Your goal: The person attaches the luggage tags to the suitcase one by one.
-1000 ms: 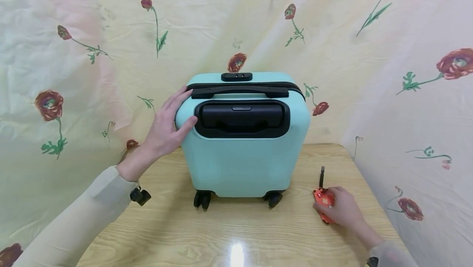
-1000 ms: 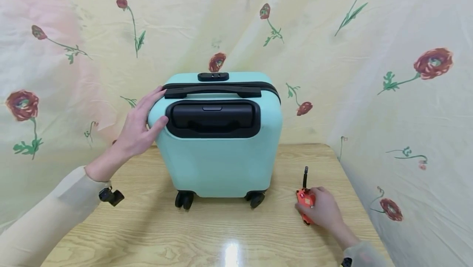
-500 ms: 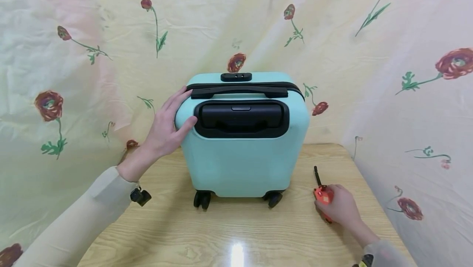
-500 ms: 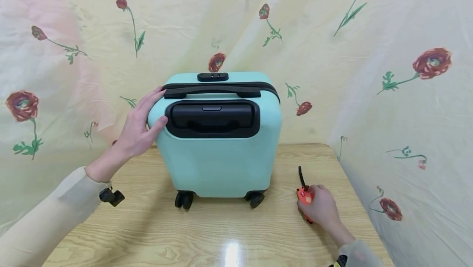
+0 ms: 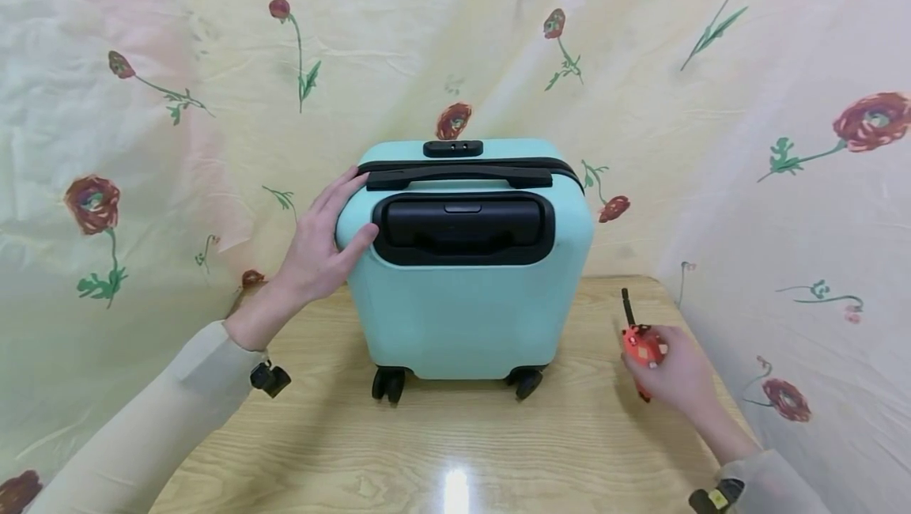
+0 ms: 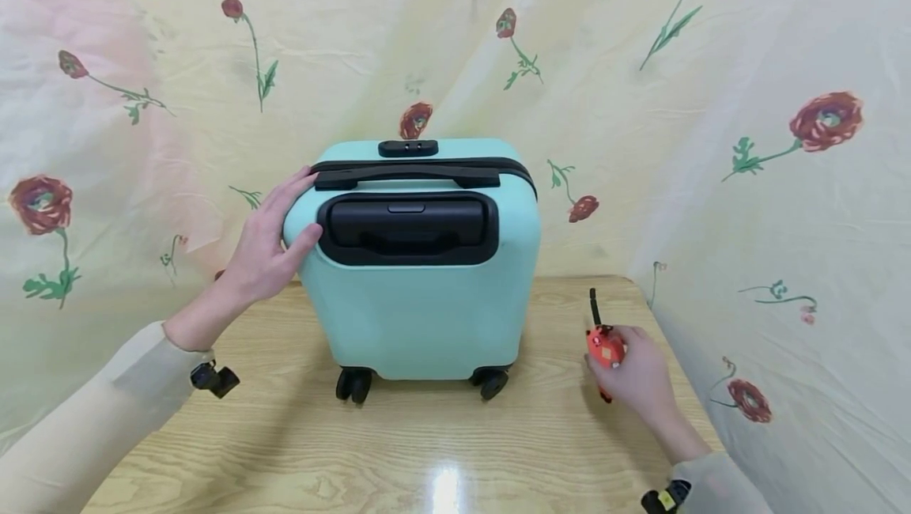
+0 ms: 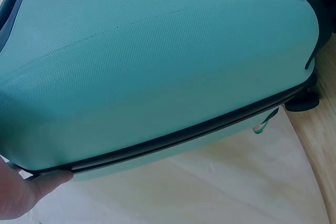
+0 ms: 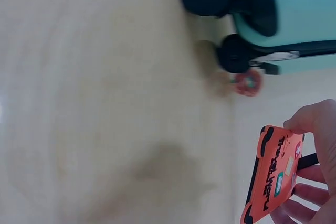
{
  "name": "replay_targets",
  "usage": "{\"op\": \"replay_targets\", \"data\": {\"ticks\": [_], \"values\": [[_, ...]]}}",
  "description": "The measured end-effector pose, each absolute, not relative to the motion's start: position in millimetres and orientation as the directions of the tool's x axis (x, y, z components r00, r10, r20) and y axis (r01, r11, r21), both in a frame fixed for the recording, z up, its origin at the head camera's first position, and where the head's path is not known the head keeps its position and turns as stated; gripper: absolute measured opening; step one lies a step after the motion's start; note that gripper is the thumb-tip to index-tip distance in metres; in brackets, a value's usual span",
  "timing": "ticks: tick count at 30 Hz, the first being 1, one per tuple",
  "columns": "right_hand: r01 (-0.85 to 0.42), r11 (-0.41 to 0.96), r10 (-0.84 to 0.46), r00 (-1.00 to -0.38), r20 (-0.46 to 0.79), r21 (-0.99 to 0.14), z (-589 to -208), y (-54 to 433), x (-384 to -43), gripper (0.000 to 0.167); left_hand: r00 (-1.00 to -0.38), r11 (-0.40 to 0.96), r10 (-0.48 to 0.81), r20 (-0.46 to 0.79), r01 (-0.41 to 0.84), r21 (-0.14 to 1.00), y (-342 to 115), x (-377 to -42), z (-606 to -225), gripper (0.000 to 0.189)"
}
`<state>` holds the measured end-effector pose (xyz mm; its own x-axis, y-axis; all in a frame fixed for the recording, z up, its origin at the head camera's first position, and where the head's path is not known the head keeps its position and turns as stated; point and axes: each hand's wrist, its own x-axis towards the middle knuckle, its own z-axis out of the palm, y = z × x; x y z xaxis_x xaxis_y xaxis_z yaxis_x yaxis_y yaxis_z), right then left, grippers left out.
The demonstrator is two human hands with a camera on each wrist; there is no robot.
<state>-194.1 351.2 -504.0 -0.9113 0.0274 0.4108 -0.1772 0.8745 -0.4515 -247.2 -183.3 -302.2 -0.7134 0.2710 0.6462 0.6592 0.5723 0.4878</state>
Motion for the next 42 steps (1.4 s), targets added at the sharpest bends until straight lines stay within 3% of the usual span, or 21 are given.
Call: {"op": "replay_targets", "data": {"ticks": [12, 23, 42], "values": [[-0.257, 0.871, 0.004, -0.849, 0.528, -0.419, -430, 352, -196, 0.058, -0.717, 0.575, 0.27, 0.643, 0.656, 0.489, -183, -246, -303, 0.065], [-0.404, 0.839, -0.075, -0.749, 0.658, -0.365, -381, 334, -199, 0.058, -0.723, 0.586, 0.275, 0.634, 0.649, 0.485, -184, -247, -303, 0.065], [-0.532, 0.814, -0.181, -0.613, 0.769, -0.233, -297, 311, -203, 0.058, -0.718, 0.581, 0.278, 0.638, 0.655, 0.484, -184, -246, -302, 0.066]]}}
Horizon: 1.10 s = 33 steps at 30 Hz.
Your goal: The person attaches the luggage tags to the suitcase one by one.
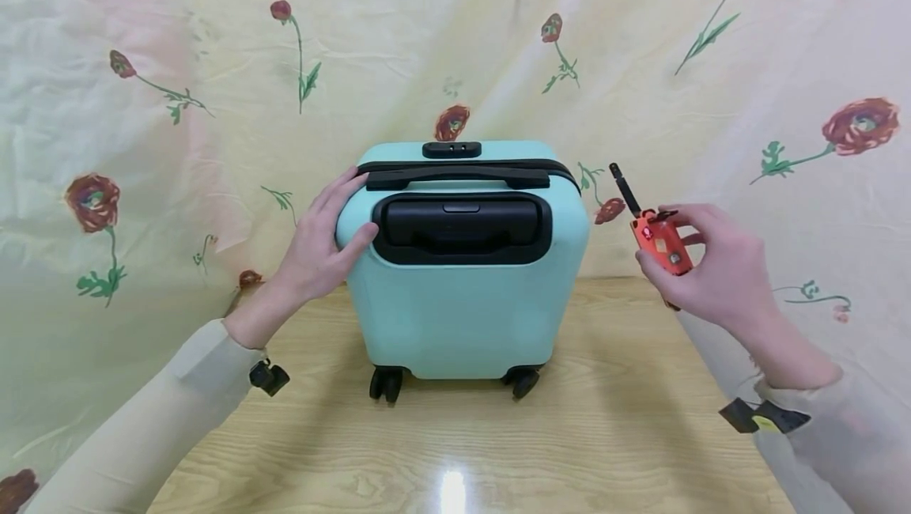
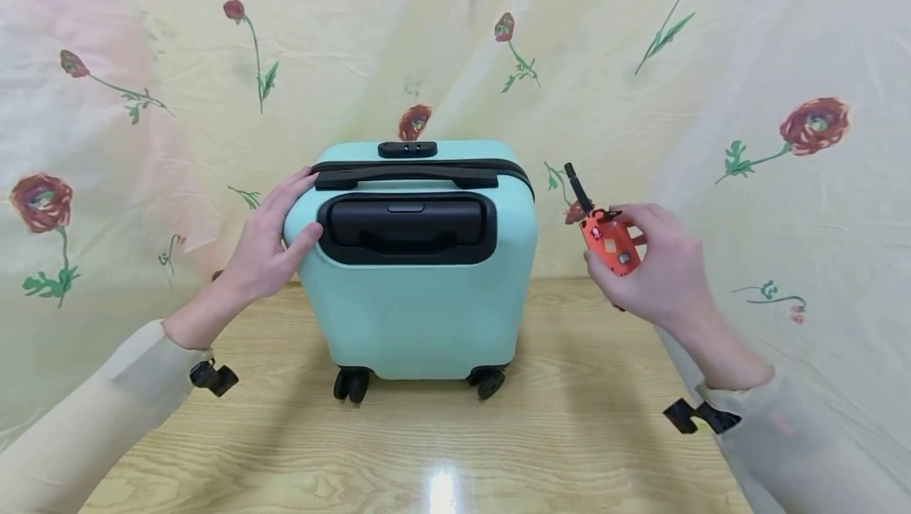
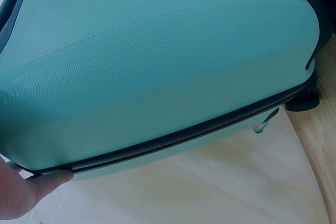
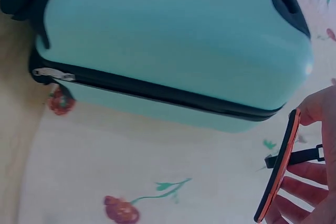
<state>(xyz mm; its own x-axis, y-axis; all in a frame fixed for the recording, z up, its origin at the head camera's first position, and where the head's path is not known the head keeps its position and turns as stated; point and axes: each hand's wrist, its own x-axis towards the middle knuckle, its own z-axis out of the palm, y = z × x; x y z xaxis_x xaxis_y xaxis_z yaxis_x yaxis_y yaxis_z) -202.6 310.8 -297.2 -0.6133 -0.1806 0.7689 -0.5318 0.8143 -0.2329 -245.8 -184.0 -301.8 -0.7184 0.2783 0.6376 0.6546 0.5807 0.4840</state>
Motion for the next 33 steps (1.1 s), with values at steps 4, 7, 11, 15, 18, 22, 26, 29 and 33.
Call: {"op": "replay_targets", "data": {"ticks": [4, 7, 11, 15, 18, 22, 26, 29, 33], "values": [[-0.56, 0.797, -0.191, -0.588, 0.786, -0.225, -280, 304, -202, 0.055, -0.718, 0.58, 0.28, 0.638, 0.656, 0.483, -184, -246, -302, 0.066], [-0.582, 0.781, -0.196, -0.573, 0.796, -0.227, -270, 299, -201, 0.052, -0.719, 0.579, 0.281, 0.636, 0.655, 0.485, -184, -245, -302, 0.066], [-0.6, 0.768, -0.204, -0.56, 0.803, -0.223, -261, 292, -200, 0.049, -0.72, 0.577, 0.282, 0.634, 0.655, 0.488, -184, -245, -301, 0.066], [-0.623, 0.754, -0.228, -0.548, 0.805, -0.21, -251, 286, -199, 0.047, -0.721, 0.576, 0.282, 0.633, 0.655, 0.49, -184, -245, -301, 0.066], [-0.648, 0.731, -0.248, -0.542, 0.803, -0.213, -243, 279, -199, 0.046, -0.722, 0.576, 0.28, 0.632, 0.653, 0.491, -184, -245, -301, 0.066], [-0.69, 0.683, -0.27, -0.543, 0.795, -0.239, -233, 268, -196, 0.045, -0.722, 0.576, 0.279, 0.633, 0.653, 0.492, -184, -245, -301, 0.066], [-0.736, 0.621, -0.31, -0.548, 0.777, -0.271, -224, 255, -192, 0.043, -0.72, 0.573, 0.28, 0.635, 0.656, 0.491, -184, -245, -301, 0.066], [-0.765, 0.565, -0.346, -0.561, 0.752, -0.31, -219, 246, -188, 0.041, -0.72, 0.574, 0.279, 0.636, 0.655, 0.491, -184, -245, -301, 0.066], [-0.782, 0.505, -0.401, -0.587, 0.703, -0.365, -214, 235, -185, 0.034, -0.722, 0.577, 0.277, 0.634, 0.653, 0.49, -184, -245, -302, 0.066]]}}
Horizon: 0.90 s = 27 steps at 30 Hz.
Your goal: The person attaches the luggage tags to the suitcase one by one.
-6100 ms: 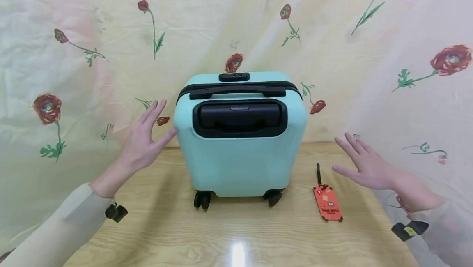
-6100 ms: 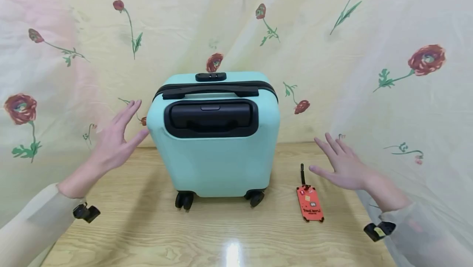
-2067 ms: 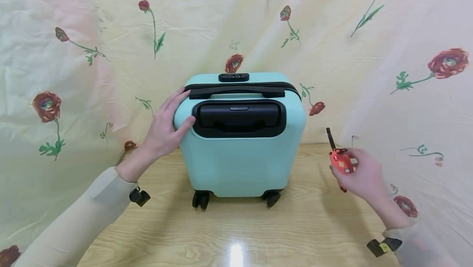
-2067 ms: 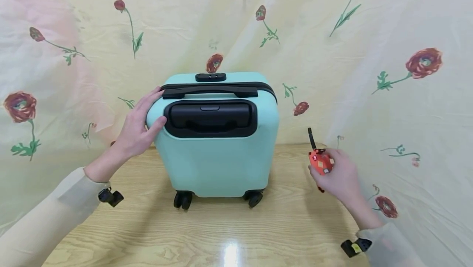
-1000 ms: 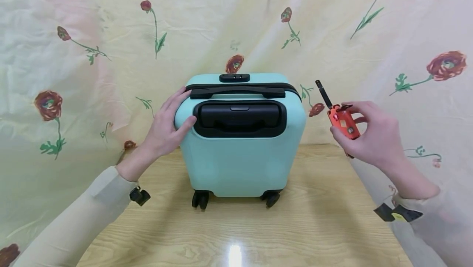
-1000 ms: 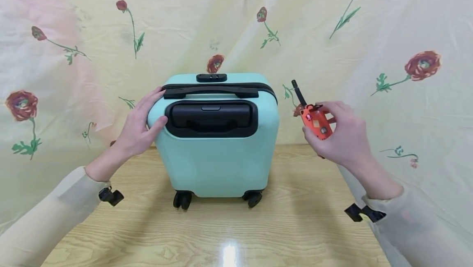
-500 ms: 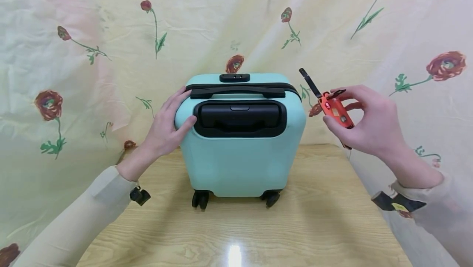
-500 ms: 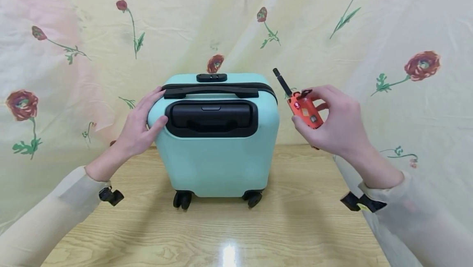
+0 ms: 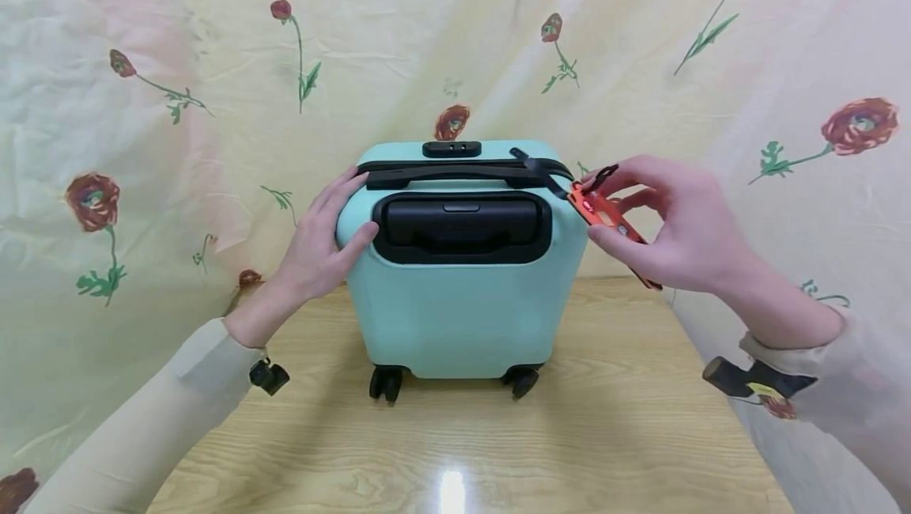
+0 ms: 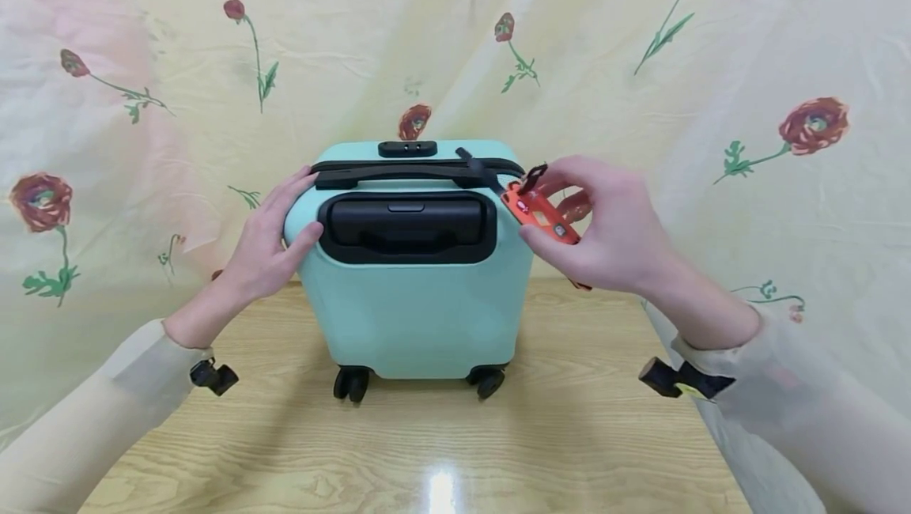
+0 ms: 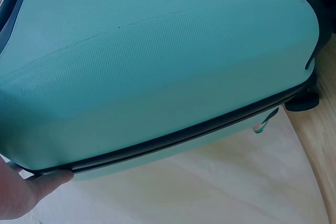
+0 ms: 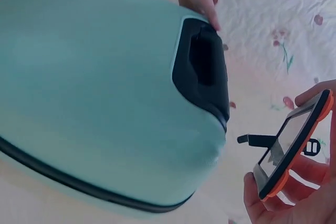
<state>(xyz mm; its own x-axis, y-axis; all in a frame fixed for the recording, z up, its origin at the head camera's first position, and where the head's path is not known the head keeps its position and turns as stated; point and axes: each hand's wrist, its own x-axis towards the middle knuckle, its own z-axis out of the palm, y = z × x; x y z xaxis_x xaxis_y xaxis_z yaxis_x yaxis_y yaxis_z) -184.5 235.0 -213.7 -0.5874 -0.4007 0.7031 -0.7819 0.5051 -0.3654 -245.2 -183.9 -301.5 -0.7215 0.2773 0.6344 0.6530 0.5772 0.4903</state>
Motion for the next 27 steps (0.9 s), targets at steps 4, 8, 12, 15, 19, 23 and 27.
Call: {"op": "replay_targets", "data": {"ticks": [4, 8, 12, 15, 19, 23, 27], "values": [[-0.772, 0.475, -0.441, -0.624, 0.645, -0.423, -209, 227, -181, 0.029, -0.721, 0.576, 0.279, 0.635, 0.654, 0.49, -184, -245, -301, 0.066], [-0.751, 0.448, -0.475, -0.659, 0.583, -0.484, -206, 222, -179, 0.027, -0.722, 0.579, 0.28, 0.633, 0.653, 0.489, -184, -245, -301, 0.066], [-0.734, 0.46, -0.509, -0.679, 0.529, -0.5, -201, 218, -181, 0.024, -0.724, 0.581, 0.278, 0.631, 0.65, 0.489, -184, -245, -301, 0.066], [-0.703, 0.504, -0.513, -0.711, 0.481, -0.501, -196, 214, -184, 0.022, -0.724, 0.581, 0.277, 0.632, 0.65, 0.489, -184, -245, -301, 0.066], [-0.601, 0.587, -0.467, -0.799, 0.379, -0.543, -189, 208, -190, 0.022, -0.722, 0.585, 0.28, 0.633, 0.651, 0.483, -185, -245, -300, 0.066], [-0.507, 0.665, -0.41, -0.862, 0.299, -0.549, -181, 199, -194, 0.025, -0.726, 0.59, 0.286, 0.626, 0.648, 0.481, -185, -244, -299, 0.066], [-0.468, 0.714, -0.393, -0.883, 0.256, -0.521, -174, 192, -196, 0.025, -0.737, 0.599, 0.295, 0.608, 0.638, 0.483, -186, -244, -297, 0.066]]}}
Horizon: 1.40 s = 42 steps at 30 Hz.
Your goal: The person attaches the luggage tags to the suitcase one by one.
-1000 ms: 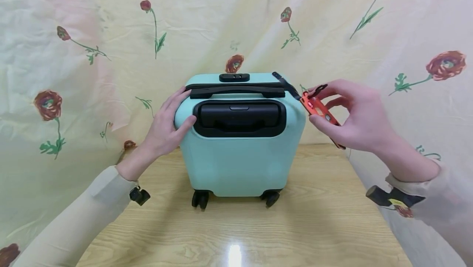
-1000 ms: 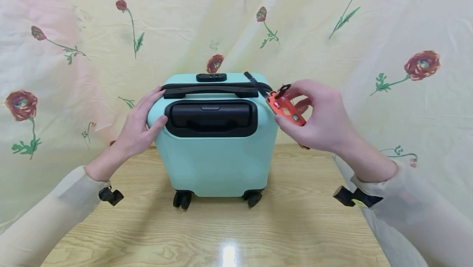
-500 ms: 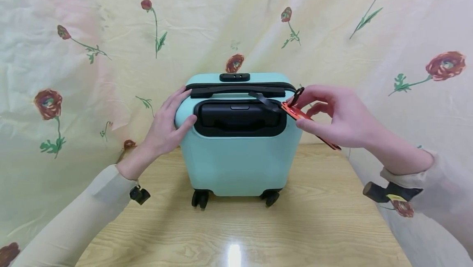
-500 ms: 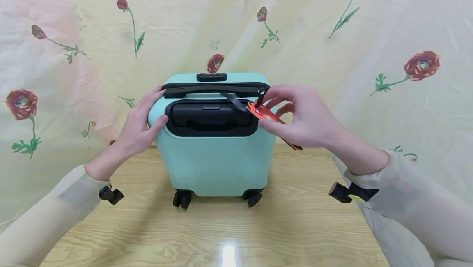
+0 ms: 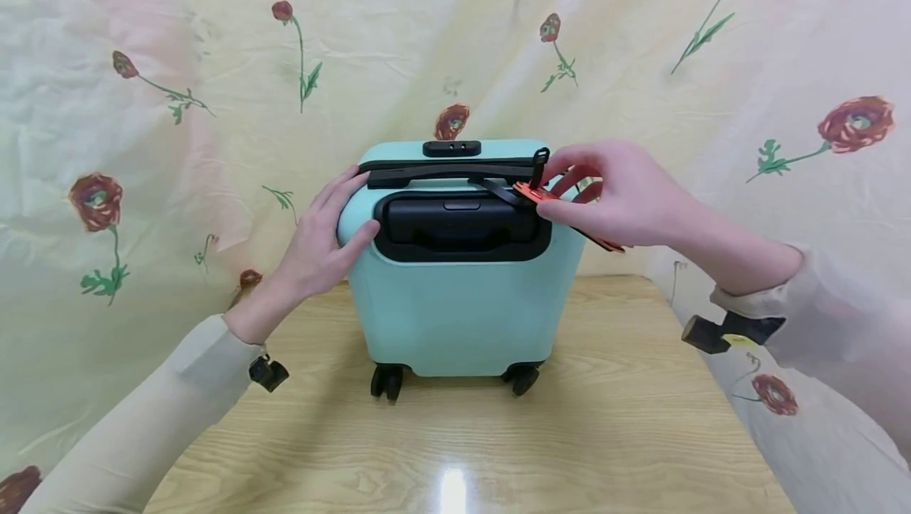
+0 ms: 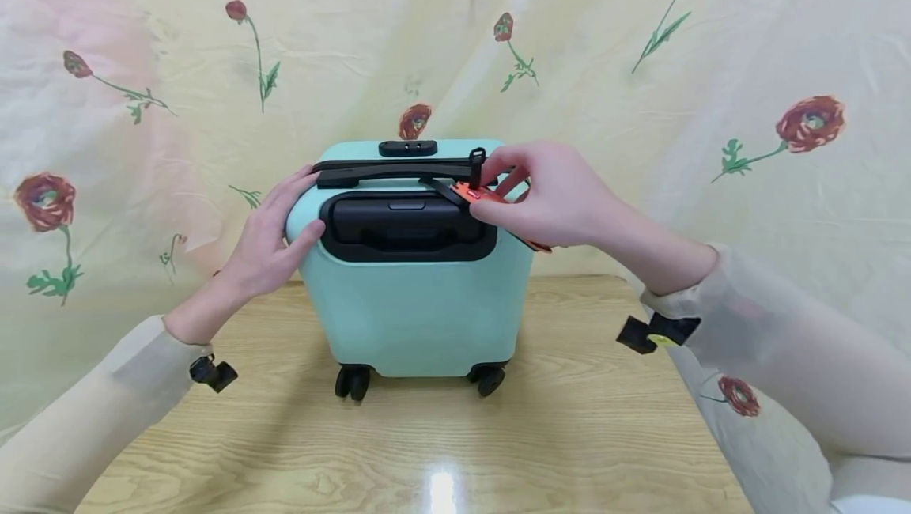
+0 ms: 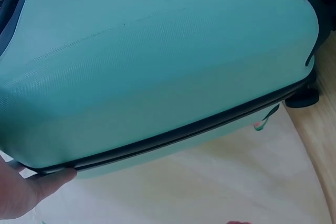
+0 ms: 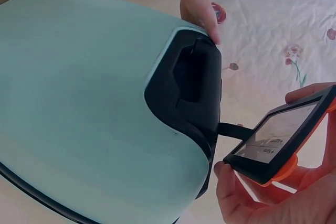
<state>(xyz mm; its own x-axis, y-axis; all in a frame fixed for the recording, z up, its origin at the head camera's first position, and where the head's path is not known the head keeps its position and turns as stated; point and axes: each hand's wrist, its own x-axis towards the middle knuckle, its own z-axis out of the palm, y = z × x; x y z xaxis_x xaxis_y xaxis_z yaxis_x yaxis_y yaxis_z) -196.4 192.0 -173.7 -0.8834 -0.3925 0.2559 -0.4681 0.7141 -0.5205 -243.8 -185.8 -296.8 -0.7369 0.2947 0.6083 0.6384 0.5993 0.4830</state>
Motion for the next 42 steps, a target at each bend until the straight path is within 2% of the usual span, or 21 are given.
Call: {"op": "replay_targets", "data": {"ticks": [7, 12, 17, 19, 23, 30, 38, 42], "values": [[-0.427, 0.745, -0.408, -0.9, 0.156, -0.512, -162, 185, -201, 0.023, -0.739, 0.608, 0.343, 0.579, 0.645, 0.463, -188, -251, -277, 0.059], [-0.401, 0.773, -0.407, -0.908, 0.1, -0.492, -152, 177, -206, 0.027, -0.783, 0.647, 0.355, 0.511, 0.6, 0.47, -188, -263, -240, 0.05], [-0.358, 0.796, -0.397, -0.917, 0.024, -0.489, -144, 168, -212, 0.029, -0.801, 0.711, 0.425, 0.422, 0.584, 0.393, -176, -278, -195, 0.035], [-0.359, 0.806, -0.391, -0.92, 0.032, -0.47, -142, 166, -214, 0.03, -0.798, 0.73, 0.484, 0.358, 0.595, 0.337, -167, -284, -179, 0.029], [-0.378, 0.823, -0.387, -0.919, 0.067, -0.425, -141, 163, -216, 0.031, -0.761, 0.719, 0.621, 0.19, 0.649, 0.25, -144, -301, -156, 0.024], [-0.388, 0.835, -0.397, -0.916, 0.06, -0.391, -138, 156, -217, 0.029, -0.681, 0.663, 0.732, -0.018, 0.707, 0.247, -107, -327, -142, 0.025], [-0.401, 0.826, -0.407, -0.911, 0.075, -0.395, -141, 154, -217, 0.027, -0.633, 0.633, 0.763, -0.13, 0.691, 0.349, -96, -343, -139, 0.022], [-0.409, 0.812, -0.413, -0.907, 0.087, -0.417, -143, 155, -215, 0.026, -0.633, 0.64, 0.758, -0.157, 0.674, 0.368, -93, -345, -137, 0.021]]}}
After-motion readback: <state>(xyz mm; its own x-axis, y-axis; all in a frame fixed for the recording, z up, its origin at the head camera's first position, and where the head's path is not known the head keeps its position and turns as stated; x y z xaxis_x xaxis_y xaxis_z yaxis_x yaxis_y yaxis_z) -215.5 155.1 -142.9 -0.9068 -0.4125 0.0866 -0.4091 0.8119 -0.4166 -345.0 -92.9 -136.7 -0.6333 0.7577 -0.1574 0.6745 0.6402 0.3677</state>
